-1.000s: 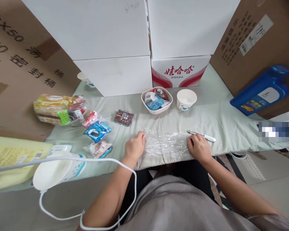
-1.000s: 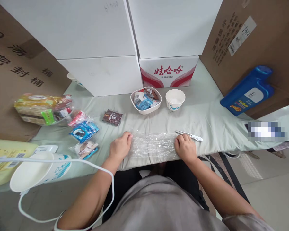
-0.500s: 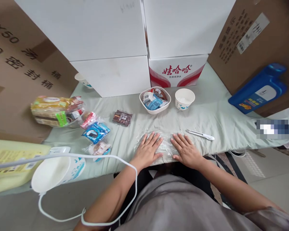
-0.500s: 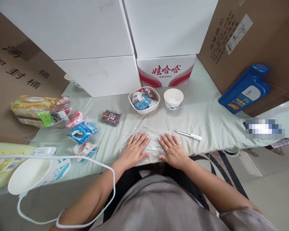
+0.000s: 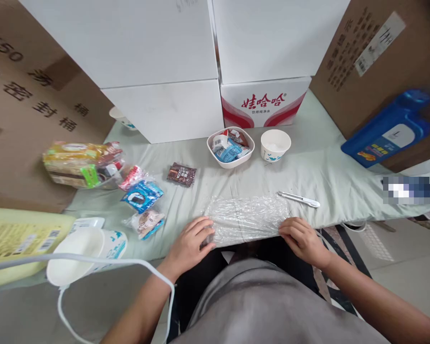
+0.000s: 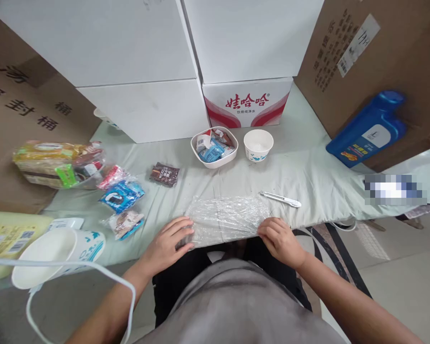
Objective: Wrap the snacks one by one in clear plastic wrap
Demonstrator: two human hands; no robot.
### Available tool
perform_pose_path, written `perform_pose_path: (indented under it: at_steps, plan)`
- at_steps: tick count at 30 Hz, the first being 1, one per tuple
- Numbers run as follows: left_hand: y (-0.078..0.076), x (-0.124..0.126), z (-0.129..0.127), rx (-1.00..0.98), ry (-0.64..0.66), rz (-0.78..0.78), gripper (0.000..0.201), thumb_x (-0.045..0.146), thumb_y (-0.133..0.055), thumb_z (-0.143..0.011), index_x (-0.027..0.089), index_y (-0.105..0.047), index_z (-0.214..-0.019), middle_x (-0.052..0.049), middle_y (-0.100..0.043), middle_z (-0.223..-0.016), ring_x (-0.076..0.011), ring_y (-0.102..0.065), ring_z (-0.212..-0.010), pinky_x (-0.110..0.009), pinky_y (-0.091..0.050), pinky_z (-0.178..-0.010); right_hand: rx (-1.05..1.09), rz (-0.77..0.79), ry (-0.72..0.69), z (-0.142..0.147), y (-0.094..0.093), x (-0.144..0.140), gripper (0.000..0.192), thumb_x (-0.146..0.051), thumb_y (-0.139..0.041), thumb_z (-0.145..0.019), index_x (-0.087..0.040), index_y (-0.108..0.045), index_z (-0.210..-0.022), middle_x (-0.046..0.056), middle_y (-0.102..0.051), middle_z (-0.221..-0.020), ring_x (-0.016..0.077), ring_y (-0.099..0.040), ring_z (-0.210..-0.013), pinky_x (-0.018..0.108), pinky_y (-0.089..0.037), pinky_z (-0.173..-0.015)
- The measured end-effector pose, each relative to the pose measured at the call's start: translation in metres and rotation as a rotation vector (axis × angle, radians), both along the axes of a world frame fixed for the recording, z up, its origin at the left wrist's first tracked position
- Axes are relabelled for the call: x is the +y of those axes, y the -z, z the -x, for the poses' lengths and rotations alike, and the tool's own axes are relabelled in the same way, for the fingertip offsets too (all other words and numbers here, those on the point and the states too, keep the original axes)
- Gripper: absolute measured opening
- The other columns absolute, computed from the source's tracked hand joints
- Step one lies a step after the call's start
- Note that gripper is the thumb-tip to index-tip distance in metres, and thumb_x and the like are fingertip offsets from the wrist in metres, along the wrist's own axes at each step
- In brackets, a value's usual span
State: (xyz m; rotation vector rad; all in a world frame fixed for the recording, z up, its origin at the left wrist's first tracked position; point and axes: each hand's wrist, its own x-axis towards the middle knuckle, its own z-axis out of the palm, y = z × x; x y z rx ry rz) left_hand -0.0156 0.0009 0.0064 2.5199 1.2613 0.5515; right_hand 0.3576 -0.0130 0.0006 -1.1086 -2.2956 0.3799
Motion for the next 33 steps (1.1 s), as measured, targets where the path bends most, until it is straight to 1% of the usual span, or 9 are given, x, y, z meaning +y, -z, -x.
perform_pose_path:
  at_steps: [4,8,12,15,18,21,25,29,33]
  plan:
    - [-0.007,0.0,-0.004,-0.114,-0.02,0.096,0.015,0.015,-0.049,-0.086,0.02,-0.063,-0.086,-0.005,-0.069,-0.104,-0.0212,-0.061,-0.108,-0.038,-0.049,-0.096,0.095,0.057,0.128,-0.005,-0.006,0.009,0.013,-0.019,-0.047,-0.094,-0.022,-0.057,-0.101,0.005,-0.069,-0.088,0.018,-0.067,-0.082,0.031,-0.054,-0.071]
    - [-0.011,0.016,-0.007,-0.211,-0.302,0.297,0.015,0.029,-0.048,-0.09,0.02,-0.06,-0.089,0.0,-0.068,-0.079,-0.0148,-0.065,-0.074,-0.026,-0.05,-0.069,0.052,0.09,0.314,-0.004,0.0,0.025,0.016,-0.027,-0.044,-0.096,-0.021,-0.058,-0.1,0.005,-0.071,-0.087,0.0188,-0.069,-0.077,0.03,-0.054,-0.067]
    - [-0.009,0.038,-0.018,-0.114,-0.543,0.377,0.018,0.033,-0.049,-0.088,0.021,-0.06,-0.093,0.001,-0.067,-0.072,-0.0163,-0.064,-0.068,-0.026,-0.047,-0.066,-0.101,0.045,0.45,0.003,0.014,0.04,0.022,-0.03,-0.043,-0.096,-0.019,-0.061,-0.095,0.006,-0.072,-0.09,0.0214,-0.069,-0.077,0.031,-0.051,-0.064]
    - [-0.008,0.047,-0.027,0.133,-0.635,0.334,0.021,0.03,-0.054,-0.085,0.02,-0.062,-0.102,-0.002,-0.069,-0.076,-0.0214,-0.065,-0.073,-0.03,-0.046,-0.067,-0.249,0.002,0.519,0.007,0.017,0.045,0.024,-0.033,-0.045,-0.095,-0.018,-0.064,-0.097,0.007,-0.072,-0.09,0.0206,-0.066,-0.068,0.031,-0.047,-0.058]
    - [-0.011,0.042,-0.035,0.218,-0.689,0.054,0.028,0.031,-0.054,-0.086,0.015,-0.062,-0.108,-0.011,-0.068,-0.092,-0.0281,-0.064,-0.088,-0.037,-0.048,-0.075,-0.297,-0.107,0.529,0.01,0.007,0.043,0.029,-0.037,-0.048,-0.094,-0.016,-0.064,-0.105,0.011,-0.069,-0.097,0.0232,-0.065,-0.079,0.034,-0.049,-0.069]
    - [-0.012,0.028,-0.052,0.136,-0.541,-0.23,0.029,0.03,-0.05,-0.09,0.012,-0.063,-0.108,-0.017,-0.066,-0.104,-0.0311,-0.059,-0.105,-0.043,-0.046,-0.089,-0.28,-0.219,0.41,0.021,-0.004,0.039,0.033,-0.038,-0.049,-0.095,-0.015,-0.063,-0.113,0.015,-0.065,-0.115,0.0283,-0.057,-0.111,0.042,-0.044,-0.095]
    - [0.003,0.011,-0.082,0.159,-0.127,-0.176,0.055,0.042,-0.051,-0.092,0.015,-0.046,-0.139,-0.016,-0.048,-0.143,-0.0336,-0.034,-0.138,-0.05,-0.03,-0.111,-0.421,-0.192,0.068,0.04,0.005,0.037,0.064,-0.055,-0.047,-0.092,-0.016,-0.043,-0.142,0.015,-0.045,-0.146,0.033,-0.029,-0.14,0.054,-0.023,-0.112]
    - [0.022,0.009,-0.085,0.279,-0.083,-0.067,0.071,0.054,-0.055,-0.087,0.02,-0.036,-0.147,-0.012,-0.034,-0.154,-0.034,-0.024,-0.144,-0.057,-0.018,-0.115,-0.536,-0.125,0.014,0.031,0.019,0.037,0.088,-0.071,-0.043,-0.085,-0.014,-0.029,-0.15,0.016,-0.034,-0.153,0.0349,-0.02,-0.144,0.057,-0.016,-0.113]
    - [0.016,0.006,-0.079,0.241,-0.123,-0.076,0.06,0.046,-0.057,-0.088,0.021,-0.044,-0.141,-0.013,-0.04,-0.15,-0.0355,-0.027,-0.142,-0.059,-0.021,-0.113,-0.507,-0.104,0.098,-0.002,0.016,0.027,0.081,-0.063,-0.055,-0.083,-0.013,-0.038,-0.146,0.019,-0.039,-0.149,0.0378,-0.029,-0.139,0.058,-0.022,-0.109]
